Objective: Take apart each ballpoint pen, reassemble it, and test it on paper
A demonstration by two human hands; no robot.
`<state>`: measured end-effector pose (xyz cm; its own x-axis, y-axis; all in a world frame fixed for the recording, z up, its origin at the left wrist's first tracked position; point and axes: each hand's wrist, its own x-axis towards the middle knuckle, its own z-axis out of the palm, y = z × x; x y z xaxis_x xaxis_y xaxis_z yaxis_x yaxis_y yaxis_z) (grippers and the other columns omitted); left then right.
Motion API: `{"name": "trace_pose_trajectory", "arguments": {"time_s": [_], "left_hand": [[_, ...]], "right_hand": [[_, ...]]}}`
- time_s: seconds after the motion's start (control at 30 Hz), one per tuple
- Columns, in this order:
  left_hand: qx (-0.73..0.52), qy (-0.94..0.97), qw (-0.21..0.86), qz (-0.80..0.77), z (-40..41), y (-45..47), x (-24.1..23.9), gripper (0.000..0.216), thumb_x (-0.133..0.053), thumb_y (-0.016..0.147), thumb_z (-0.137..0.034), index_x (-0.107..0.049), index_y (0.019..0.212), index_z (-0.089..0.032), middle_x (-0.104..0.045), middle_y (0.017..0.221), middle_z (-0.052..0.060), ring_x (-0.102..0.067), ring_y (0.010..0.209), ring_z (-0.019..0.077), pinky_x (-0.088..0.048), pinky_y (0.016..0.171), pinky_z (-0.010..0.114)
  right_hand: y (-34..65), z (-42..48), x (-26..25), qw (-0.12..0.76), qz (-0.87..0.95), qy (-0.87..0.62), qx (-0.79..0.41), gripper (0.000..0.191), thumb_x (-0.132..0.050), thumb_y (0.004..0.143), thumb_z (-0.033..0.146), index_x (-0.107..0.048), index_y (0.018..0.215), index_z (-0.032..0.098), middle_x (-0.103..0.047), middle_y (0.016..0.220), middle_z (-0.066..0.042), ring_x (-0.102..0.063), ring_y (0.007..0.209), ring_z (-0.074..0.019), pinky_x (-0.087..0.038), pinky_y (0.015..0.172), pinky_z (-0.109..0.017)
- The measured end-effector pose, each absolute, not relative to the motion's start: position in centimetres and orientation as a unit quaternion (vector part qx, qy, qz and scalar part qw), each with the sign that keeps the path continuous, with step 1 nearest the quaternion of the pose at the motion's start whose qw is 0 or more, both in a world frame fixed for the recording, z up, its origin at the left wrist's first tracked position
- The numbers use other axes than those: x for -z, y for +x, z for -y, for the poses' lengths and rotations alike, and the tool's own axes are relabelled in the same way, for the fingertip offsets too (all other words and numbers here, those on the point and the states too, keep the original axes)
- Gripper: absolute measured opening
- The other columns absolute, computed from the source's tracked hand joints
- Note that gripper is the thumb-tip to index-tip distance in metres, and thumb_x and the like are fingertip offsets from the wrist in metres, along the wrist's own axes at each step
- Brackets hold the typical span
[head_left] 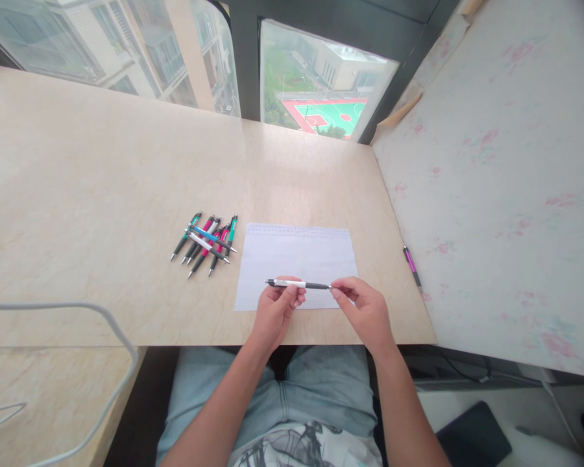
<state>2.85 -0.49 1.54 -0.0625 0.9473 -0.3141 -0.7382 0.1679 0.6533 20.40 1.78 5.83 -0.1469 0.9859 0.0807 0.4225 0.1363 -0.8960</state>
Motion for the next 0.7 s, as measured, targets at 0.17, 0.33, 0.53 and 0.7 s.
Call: {"name": "trace_pose_trajectory", "arguments": {"time_s": [0.17, 0.33, 0.53, 0.7], "left_hand": [[-0.629, 0.143, 0.666, -0.374, 0.49, 2.88, -1.61, 0.022, -0.078, 0.074, -0.028, -0.071, 0.088, -0.013, -0.065, 0.07, 0.004, -0.057, 0.063, 0.0099, -0.043, 0.059, 0.021], [-0.629, 0.137, 0.667, -0.376, 0.5, 2.86, -1.58, 0.021, -0.078, 0.074, -0.027, -0.071, 0.089, -0.013, -0.066, 0.071, 0.004, -0.057, 0.064, 0.0105, -0.043, 0.059, 0.022], [-0.625, 0.141, 0.671, -0.374, 0.57, 2.81, -1.43, 0.021, -0.077, 0.075, -0.027, -0.071, 0.089, -0.013, -0.066, 0.071, 0.004, -0.056, 0.063, 0.0104, -0.042, 0.059, 0.022], [-0.623, 0.145, 0.673, -0.371, 0.6, 2.86, -1.33, 0.021, -0.076, 0.076, -0.027, -0.07, 0.09, -0.013, -0.065, 0.071, 0.004, -0.056, 0.063, 0.01, -0.042, 0.059, 0.022]], "right_hand": [[20.26, -1.73, -5.75, 0.37, 0.654, -0.538, -0.383, 0.012, -0.062, 0.086, 0.032, -0.07, 0.088, 0.022, -0.071, 0.086, -0.004, -0.066, 0.079, -0.0192, -0.056, 0.074, -0.033], [20.27, -1.72, -5.48, 0.37, 0.657, -0.538, -0.375, 0.014, -0.062, 0.087, 0.034, -0.069, 0.089, 0.023, -0.07, 0.085, -0.005, -0.066, 0.078, -0.0199, -0.055, 0.073, -0.034], [20.07, -1.82, -5.89, 0.347, 0.675, -0.542, -0.363, 0.021, -0.056, 0.091, 0.037, -0.066, 0.08, 0.022, -0.067, 0.075, -0.002, -0.063, 0.071, -0.0176, -0.052, 0.068, -0.03], [19.77, -1.85, -6.16, 0.325, 0.689, -0.528, -0.376, 0.03, -0.047, 0.096, 0.038, -0.064, 0.077, 0.021, -0.066, 0.074, -0.003, -0.062, 0.07, -0.0174, -0.048, 0.065, -0.029]]}}
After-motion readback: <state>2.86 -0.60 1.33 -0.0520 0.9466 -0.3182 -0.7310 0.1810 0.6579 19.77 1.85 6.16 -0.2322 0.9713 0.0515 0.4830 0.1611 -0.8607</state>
